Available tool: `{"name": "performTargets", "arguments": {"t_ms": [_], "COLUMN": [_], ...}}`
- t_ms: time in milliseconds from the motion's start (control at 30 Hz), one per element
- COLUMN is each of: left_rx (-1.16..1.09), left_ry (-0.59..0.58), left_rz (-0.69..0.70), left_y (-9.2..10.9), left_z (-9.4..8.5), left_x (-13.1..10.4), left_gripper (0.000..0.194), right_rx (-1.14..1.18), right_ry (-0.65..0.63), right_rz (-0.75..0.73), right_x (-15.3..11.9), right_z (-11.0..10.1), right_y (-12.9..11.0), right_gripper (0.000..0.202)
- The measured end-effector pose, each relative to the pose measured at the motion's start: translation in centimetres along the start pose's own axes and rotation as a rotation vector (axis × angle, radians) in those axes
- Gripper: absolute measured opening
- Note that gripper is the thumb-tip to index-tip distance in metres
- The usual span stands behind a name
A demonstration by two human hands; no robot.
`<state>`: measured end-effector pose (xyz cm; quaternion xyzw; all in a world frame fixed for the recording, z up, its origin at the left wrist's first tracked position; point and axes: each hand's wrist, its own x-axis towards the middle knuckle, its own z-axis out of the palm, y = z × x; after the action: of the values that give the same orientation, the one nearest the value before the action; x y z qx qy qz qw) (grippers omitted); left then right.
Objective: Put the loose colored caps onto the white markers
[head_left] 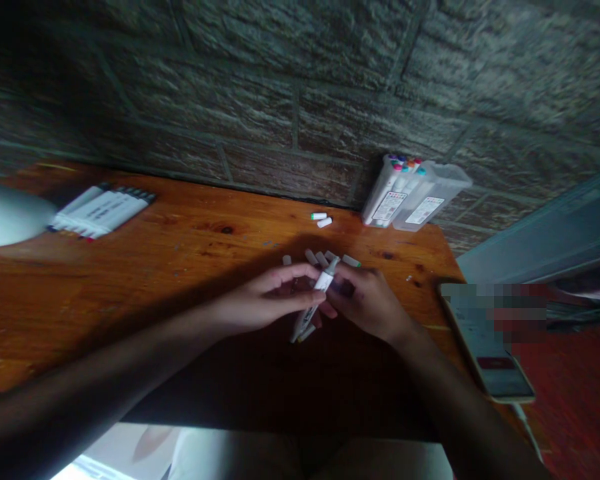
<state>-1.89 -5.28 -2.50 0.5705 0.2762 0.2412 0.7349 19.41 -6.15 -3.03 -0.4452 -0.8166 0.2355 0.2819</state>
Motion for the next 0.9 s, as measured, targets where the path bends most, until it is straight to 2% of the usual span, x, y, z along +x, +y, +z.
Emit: {"name": "performTargets", "arguments": {"t_ms": [300, 467, 667, 900], "left_rx": [-0.029, -0.098, -0.129, -0.147], "left_ry": [0.16, 0.149, 0.141, 0.132], "left_rz": [0.135, 0.126, 0.09, 0.132], "left_y": [-0.3, 0.0, 0.6, 0.4], "left_z": [-1.1, -1.1, -0.7, -1.5], "left_x": [1.0, 0.9, 0.4, 0.7], "left_gripper": [0.019, 0.021, 0.021, 0.024], "right_rx": [0.031, 0.027, 0.036, 0.06], "right_ry": [0.032, 0.033, 0.117, 0.162], "right_rz": [-0.011, 0.041, 0.148, 0.132], "right_x": [-0.1, 0.1, 0.2, 0.1], "right_z": [0.2, 0.1, -0.1, 0.1], "right_y": [-0.6, -0.2, 0.4, 0.3], "right_gripper": [0.022, 0.019, 0.018, 0.021]}}
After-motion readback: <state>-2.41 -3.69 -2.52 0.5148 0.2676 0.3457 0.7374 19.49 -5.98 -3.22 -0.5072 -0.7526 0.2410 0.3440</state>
